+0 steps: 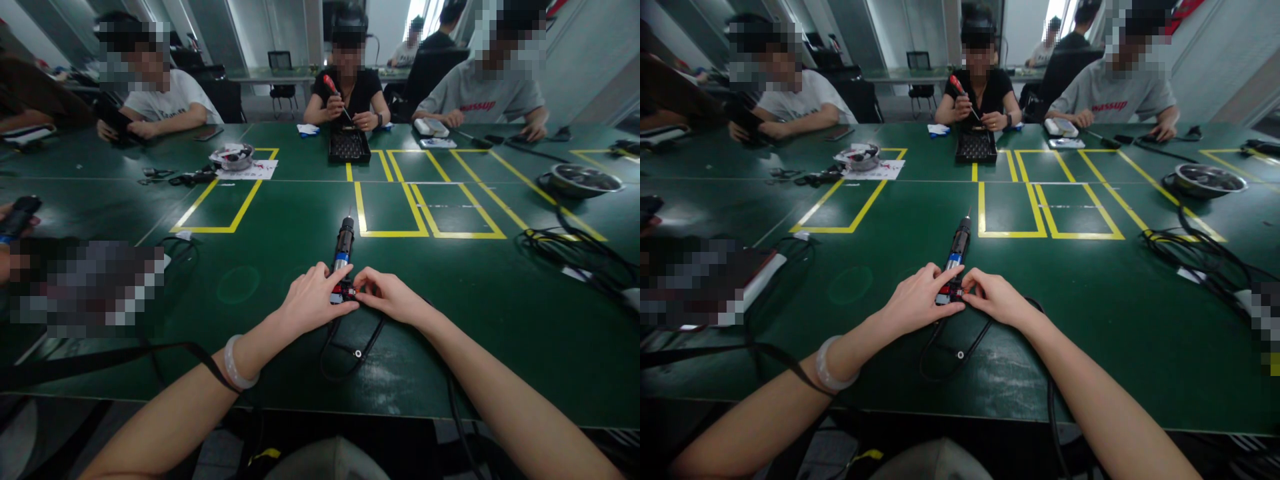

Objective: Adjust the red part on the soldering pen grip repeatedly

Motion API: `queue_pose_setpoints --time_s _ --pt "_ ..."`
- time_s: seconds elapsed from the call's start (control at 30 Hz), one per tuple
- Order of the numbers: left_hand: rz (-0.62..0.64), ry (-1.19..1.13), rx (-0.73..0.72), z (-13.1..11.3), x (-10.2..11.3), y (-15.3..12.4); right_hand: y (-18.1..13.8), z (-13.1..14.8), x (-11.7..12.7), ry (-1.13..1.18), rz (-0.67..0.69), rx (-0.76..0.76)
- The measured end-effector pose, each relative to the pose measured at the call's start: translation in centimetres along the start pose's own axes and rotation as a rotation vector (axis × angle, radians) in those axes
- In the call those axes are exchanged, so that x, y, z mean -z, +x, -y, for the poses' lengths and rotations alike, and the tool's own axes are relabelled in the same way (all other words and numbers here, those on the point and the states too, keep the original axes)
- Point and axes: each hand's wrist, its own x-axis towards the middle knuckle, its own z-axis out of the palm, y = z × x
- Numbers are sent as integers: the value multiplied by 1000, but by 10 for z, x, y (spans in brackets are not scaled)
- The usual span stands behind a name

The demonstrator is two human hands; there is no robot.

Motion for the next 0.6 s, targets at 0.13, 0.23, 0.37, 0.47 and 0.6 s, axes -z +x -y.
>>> queue_pose_setpoints --time_s 0.13,0.23,0.37,0.47,0.6 --pt "-1 7 2 -1 1 0 0 -3 -1 -27 -42 26" --pt "4 13 5 -1 1 0 1 -4 -4 68 -28 -10" --pt "-2 24 1 -2 0 0 1 -2 -9 150 -25 -29" --pt "-11 35 -3 -2 -2 1 0 1 -10 168 -15 -20" --pt "-13 46 -3 -2 -3 2 -1 2 -8 166 8 37"
